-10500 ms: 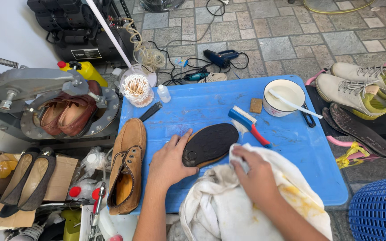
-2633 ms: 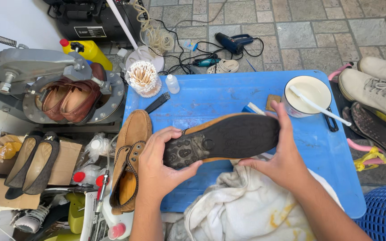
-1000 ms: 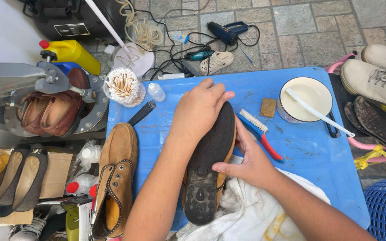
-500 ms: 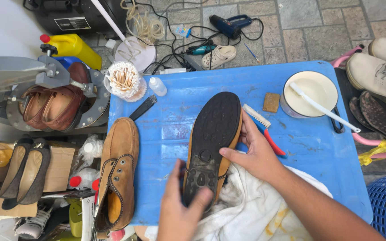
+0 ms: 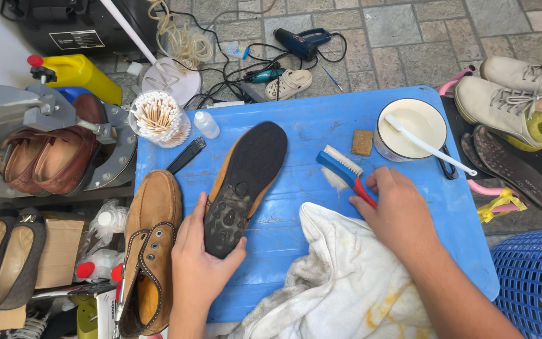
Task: The person scrubs the sole of a brown leather shoe with a brush and white cleaning paste, then wipes the sole with a cloth. They repeat the process on the other shoe, applying paste and scrubbing the sole before wiping it clean.
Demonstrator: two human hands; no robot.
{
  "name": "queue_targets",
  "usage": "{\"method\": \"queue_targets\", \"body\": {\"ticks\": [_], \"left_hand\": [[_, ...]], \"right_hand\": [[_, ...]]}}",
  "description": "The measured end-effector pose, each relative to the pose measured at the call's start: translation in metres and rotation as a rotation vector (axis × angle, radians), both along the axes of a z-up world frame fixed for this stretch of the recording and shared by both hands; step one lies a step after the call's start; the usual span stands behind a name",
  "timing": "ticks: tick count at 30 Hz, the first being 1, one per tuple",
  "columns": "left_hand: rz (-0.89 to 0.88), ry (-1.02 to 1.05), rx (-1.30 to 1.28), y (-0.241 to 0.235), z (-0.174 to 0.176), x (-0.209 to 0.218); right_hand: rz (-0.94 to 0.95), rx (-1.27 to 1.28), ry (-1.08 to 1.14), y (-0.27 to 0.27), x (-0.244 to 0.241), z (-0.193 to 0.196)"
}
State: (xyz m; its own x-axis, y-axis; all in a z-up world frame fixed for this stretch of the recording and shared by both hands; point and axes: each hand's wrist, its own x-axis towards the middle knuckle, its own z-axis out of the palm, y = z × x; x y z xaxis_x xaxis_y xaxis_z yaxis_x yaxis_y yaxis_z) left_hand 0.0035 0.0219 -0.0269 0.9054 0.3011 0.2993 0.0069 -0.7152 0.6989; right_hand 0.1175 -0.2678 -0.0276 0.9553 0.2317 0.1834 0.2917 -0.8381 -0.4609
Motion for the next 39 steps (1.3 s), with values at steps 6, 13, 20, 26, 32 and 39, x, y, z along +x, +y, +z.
{"method": "queue_targets", "body": {"ticks": [6,13,20,26,32,39], "left_hand": [[0.021,-0.027,0.206,0.003,0.012,0.001],[-0.045,-0.075,0.381,-0.016,0.026,-0.004],[-0.244,-0.036,0.364,-0.035,0.014,0.009],[-0.154,-0.07,0.334,-0.056,0.02,0.006],[-0.362,-0.058,0.178,-0.087,0.027,0.004],[-0.589,0.048,0.173,-0.081,0.035,-0.014]], "right_hand": [[-0.059,0.046,0.18,-0.004,0.005,-0.007],[-0.054,0.488,0.284,-0.042,0.008,-0.013],[-0.145,1.299,0.901,-0.065,-0.013,-0.013],[-0.128,1.518,0.989,-0.061,-0.034,-0.015],[-0.039,1.616,0.912,-0.049,-0.058,-0.014],[0.07,1.661,0.823,-0.031,-0.087,-0.038]]}}
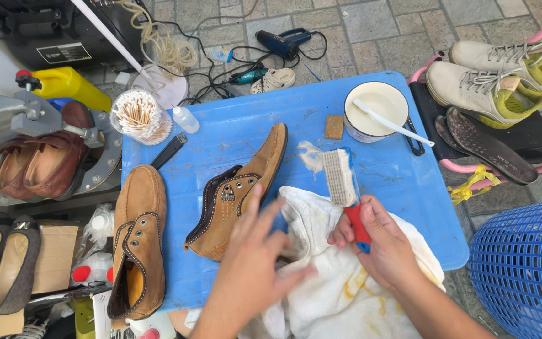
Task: The person scrubs the sole of a brown leather shoe with a brush and white cleaning paste, then wipes the sole with a cloth. They repeat the process on the other shoe, applying paste and scrubbing the sole before wiping it clean.
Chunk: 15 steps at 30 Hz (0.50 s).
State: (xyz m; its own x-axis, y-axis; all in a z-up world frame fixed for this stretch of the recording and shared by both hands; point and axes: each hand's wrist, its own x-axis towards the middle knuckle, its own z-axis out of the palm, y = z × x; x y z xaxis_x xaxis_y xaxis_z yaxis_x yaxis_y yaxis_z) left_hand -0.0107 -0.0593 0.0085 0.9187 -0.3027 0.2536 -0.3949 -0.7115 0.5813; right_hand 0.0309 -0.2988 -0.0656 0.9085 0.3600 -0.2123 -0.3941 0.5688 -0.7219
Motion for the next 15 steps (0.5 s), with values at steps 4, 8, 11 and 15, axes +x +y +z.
{"method": "queue_targets", "body": {"ticks": [4,8,11,15], "left_hand": [[-0.081,-0.034,0.053,-0.014,-0.012,-0.01],[0.059,0.026,-0.009,-0.008,-0.025,-0.011],[0.23,0.173,-0.347,-0.004,-0.04,-0.013],[0.269,0.495,-1.028,-0.008,-0.075,-0.005]], "right_hand": [[-0.098,-0.053,-0.142,-0.002,-0.003,-0.02],[-0.174,-0.193,-0.237,-0.011,-0.011,-0.033],[-0.165,-0.28,-0.334,-0.017,-0.023,-0.038],[-0.162,-0.286,-0.314,-0.01,-0.036,-0.042]]}}
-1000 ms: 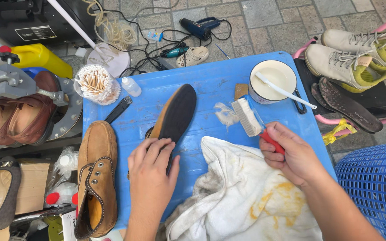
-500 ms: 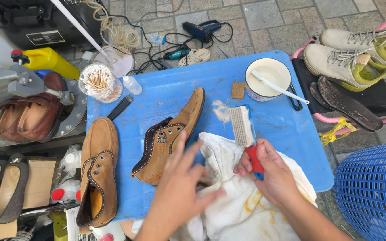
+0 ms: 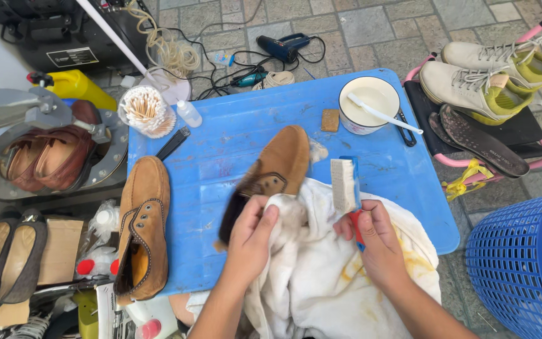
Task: The person scrubs the sole of a brown leather shoe with a brush and white cleaning paste, then wipes the sole with a cloth. They repeat the process on the other shoe, applying paste and scrubbing the sole before wiping it clean.
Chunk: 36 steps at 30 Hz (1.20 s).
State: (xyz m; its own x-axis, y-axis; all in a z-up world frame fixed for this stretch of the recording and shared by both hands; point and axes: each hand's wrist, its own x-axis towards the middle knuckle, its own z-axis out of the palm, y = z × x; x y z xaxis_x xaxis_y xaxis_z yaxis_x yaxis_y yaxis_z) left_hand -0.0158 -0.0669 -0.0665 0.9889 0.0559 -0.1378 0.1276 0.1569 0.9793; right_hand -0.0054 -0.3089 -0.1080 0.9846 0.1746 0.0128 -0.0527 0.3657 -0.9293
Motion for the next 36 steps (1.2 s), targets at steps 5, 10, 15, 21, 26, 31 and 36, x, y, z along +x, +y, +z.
{"method": "queue_targets", "body": {"ticks": [5,10,15,21,26,31,36], "left_hand": [[-0.059,0.013,-0.576,-0.005,-0.024,0.016],[-0.082,-0.049,-0.427,-0.012,-0.032,0.013],[-0.081,-0.461,0.019,-0.026,-0.031,0.013],[-0.072,-0.416,0.212,-0.033,-0.015,0.019],[0.099,-0.366,0.254,-0.04,-0.005,0.02],[0.187,-0.348,0.363,-0.04,0.001,0.025],[0.22,-0.345,0.404,-0.04,0.004,0.022]], "right_hand": [[0.035,-0.002,-0.008,0.021,-0.005,-0.007],[0.068,0.125,0.107,0.04,-0.016,-0.006],[0.144,0.09,0.248,0.045,-0.022,-0.001],[0.232,0.04,0.098,0.049,-0.029,-0.011],[0.29,-0.061,0.083,0.049,-0.029,-0.009],[0.256,-0.133,0.037,0.051,-0.031,-0.006],[0.228,-0.282,0.095,0.052,-0.035,-0.004]]}}
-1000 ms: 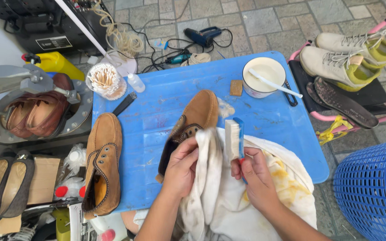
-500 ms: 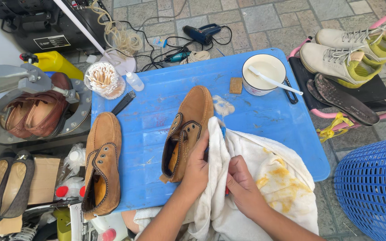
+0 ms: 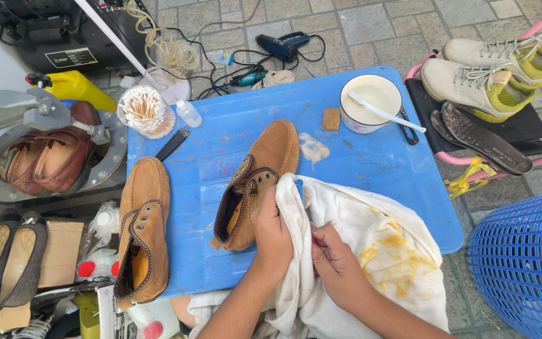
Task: The person scrubs the sole of a brown leather shoe with a brush and white cleaning paste, then wipes the sole with a cloth. They repeat the process on the other shoe, applying paste and scrubbing the sole before wiping it clean.
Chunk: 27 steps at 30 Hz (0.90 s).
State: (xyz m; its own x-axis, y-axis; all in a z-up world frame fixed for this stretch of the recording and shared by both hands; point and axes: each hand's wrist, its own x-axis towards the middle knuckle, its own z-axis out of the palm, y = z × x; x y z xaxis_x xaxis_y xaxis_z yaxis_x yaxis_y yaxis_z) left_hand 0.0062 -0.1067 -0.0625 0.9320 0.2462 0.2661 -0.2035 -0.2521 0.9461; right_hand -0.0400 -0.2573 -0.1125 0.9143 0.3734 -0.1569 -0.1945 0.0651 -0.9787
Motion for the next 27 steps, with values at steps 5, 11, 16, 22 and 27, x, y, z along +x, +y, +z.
{"method": "queue_targets", "body": {"ticks": [5,11,16,22,27], "left_hand": [[-0.017,-0.052,0.103,0.003,0.001,0.001],[-0.003,-0.028,0.164,0.006,-0.002,0.003],[0.038,-0.005,0.199,0.009,-0.012,0.008],[0.03,-0.061,0.061,0.012,-0.016,0.003],[0.07,-0.016,-0.141,0.014,-0.007,0.0]], "right_hand": [[-0.027,0.036,-0.097,0.005,-0.002,0.001],[0.003,0.007,-0.008,0.002,0.004,0.006],[0.069,-0.007,-0.041,-0.006,0.013,0.015],[0.168,0.18,0.155,-0.033,0.031,0.024],[0.116,0.447,0.421,-0.042,0.034,0.039]]}}
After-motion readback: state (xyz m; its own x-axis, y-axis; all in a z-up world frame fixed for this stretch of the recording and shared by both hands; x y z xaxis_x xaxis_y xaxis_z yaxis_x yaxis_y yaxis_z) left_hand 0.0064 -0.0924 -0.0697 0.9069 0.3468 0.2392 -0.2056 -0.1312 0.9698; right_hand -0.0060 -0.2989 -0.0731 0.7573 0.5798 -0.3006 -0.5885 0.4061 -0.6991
